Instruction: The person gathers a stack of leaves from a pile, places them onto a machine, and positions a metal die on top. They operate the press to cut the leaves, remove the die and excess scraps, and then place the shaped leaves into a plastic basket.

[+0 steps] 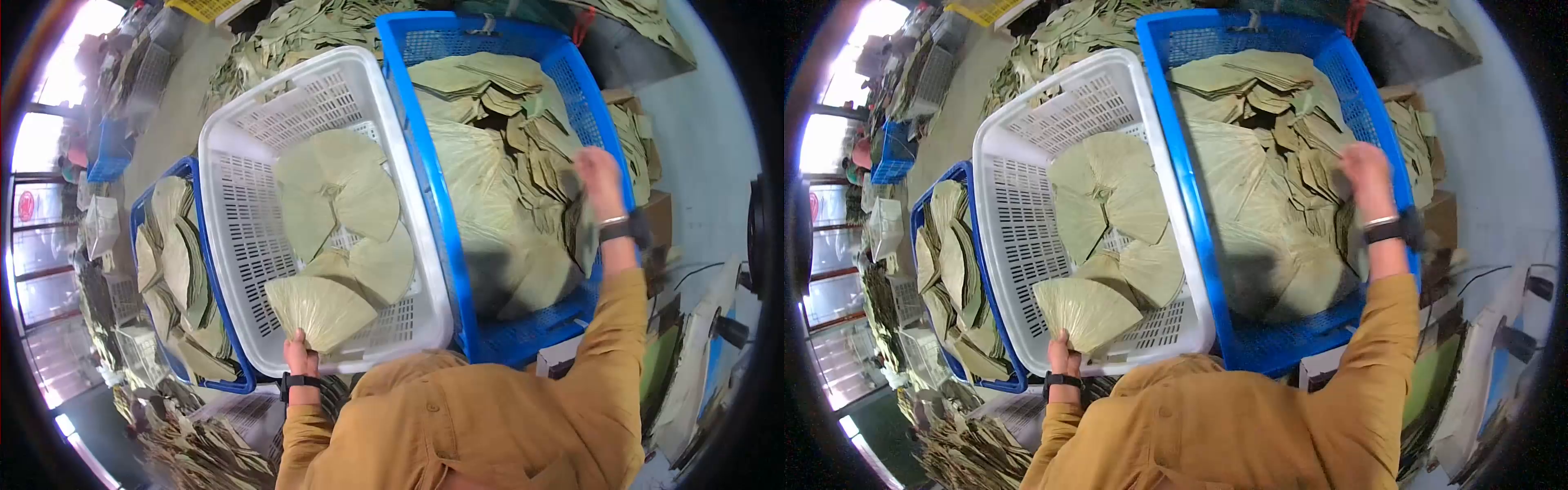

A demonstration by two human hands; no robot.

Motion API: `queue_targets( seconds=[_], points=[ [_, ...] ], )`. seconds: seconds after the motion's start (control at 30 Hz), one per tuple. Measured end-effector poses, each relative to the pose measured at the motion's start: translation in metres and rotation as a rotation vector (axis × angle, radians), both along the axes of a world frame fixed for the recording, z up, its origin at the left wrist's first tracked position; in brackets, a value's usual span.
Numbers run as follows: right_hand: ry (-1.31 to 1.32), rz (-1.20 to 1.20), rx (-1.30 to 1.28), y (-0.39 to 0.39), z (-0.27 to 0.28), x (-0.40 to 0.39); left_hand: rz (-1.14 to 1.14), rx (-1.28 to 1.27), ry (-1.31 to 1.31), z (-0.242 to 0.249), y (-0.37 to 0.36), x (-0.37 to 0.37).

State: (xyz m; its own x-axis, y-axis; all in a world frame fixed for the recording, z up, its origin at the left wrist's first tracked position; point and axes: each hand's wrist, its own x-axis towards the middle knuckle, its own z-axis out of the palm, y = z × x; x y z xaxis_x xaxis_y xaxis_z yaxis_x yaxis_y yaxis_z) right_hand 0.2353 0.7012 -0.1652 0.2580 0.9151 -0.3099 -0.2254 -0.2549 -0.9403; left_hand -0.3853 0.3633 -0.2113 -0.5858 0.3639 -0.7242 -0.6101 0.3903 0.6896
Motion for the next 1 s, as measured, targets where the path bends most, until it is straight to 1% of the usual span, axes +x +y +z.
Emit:
queue_targets(
  seconds=[0.03, 0.07, 0.1, 0.13, 0.17, 0.2, 0.23, 0.3, 0.37, 0.43, 0.47, 0.5, 0.53, 0.57, 0.6, 0.63, 0.7, 0.73, 0.77, 0.83, 0.87, 0.9, 0.93, 0.97, 1.0],
  points=[
    [-0.202, 0.072, -0.022, 0.002, 0.019, -0.082, 0.009, 0.0, -0.012, -0.007, 0.012, -0.006],
    [-0.574, 0.291, -0.075, -0.001, 0.028, -0.136, -0.047, 0.038, -0.011, -0.017, 0.023, -0.013],
    [-0.624, 0.438, 0.093, -0.007, 0.002, -0.176, -0.102, 0.075, -0.01, -0.027, 0.037, -0.021],
    [-0.69, 0.61, -0.015, -0.017, 0.022, -0.222, -0.113, 0.043, 0.051, -0.027, 0.06, -0.023],
    [-0.756, 0.638, -0.036, -0.028, 0.028, -0.264, -0.15, 0.071, 0.06, -0.038, 0.081, -0.031],
    [-0.665, 0.614, 0.111, -0.041, 0.019, -0.294, -0.186, 0.101, 0.068, -0.05, 0.101, -0.039],
    [-0.945, 0.484, 0.2, -0.046, -0.002, -0.305, -0.173, 0.143, 0.055, -0.066, 0.123, -0.046],
    [-1.018, 0.497, 0.068, -0.041, 0.016, -0.315, -0.149, 0.202, 0.027, -0.095, 0.179, -0.057],
    [-1.15, 0.47, 0.057, -0.038, 0.022, -0.325, -0.134, 0.249, -0.153, -0.119, 0.235, -0.068],
    [-1.187, 0.475, 0.06, -0.037, 0.02, -0.328, -0.145, 0.28, -0.197, -0.164, 0.284, -0.076],
    [-1.186, 0.464, 0.013, -0.036, 0.02, -0.329, -0.152, 0.304, -0.225, -0.184, 0.308, -0.078],
    [-1.183, 0.452, -0.032, -0.034, 0.019, -0.331, -0.148, 0.314, -0.239, -0.198, 0.332, -0.081],
    [-1.217, 0.45, -0.005, -0.033, 0.019, -0.332, -0.177, 0.314, -0.255, -0.211, 0.353, -0.082],
    [-1.235, 0.447, -0.01, -0.033, 0.018, -0.332, -0.209, 0.31, -0.274, -0.225, 0.369, -0.081],
    [-1.227, 0.436, -0.055, -0.033, 0.017, -0.332, -0.254, 0.322, -0.234, -0.246, 0.383, -0.082],
    [-1.218, 0.425, -0.096, -0.033, 0.017, -0.333, -0.254, 0.328, -0.25, -0.265, 0.396, -0.082],
    [-1.281, 0.433, -0.076, -0.03, 0.019, -0.337, -0.349, 0.16, -0.066, -0.272, 0.417, -0.076],
    [-1.297, 0.427, -0.102, -0.03, 0.02, -0.339, -0.472, -0.035, 0.106, -0.273, 0.42, -0.075],
    [-1.313, 0.425, -0.128, -0.03, 0.021, -0.34, -0.465, -0.044, 0.093, -0.282, 0.413, -0.072],
    [-1.327, 0.455, -0.102, -0.031, 0.019, -0.336, -0.531, -0.144, 0.287, -0.318, 0.389, -0.068],
    [-1.344, 0.456, -0.08, -0.031, 0.018, -0.335, -0.485, 0.041, 0.22, -0.409, 0.363, -0.07],
    [-1.357, 0.456, -0.05, -0.031, 0.017, -0.335, -0.474, 0.044, 0.23, -0.428, 0.345, -0.067],
    [-1.338, 0.453, -0.07, -0.032, 0.016, -0.333, -0.499, 0.188, 0.569, -0.433, 0.33, -0.06],
    [-1.32, 0.451, -0.085, -0.033, 0.014, -0.33, -0.51, 0.33, 0.912, -0.426, 0.319, -0.042],
    [-1.311, 0.456, -0.06, -0.032, 0.019, -0.332, -0.492, 0.331, 0.931, -0.416, 0.32, -0.052]
  ],
)
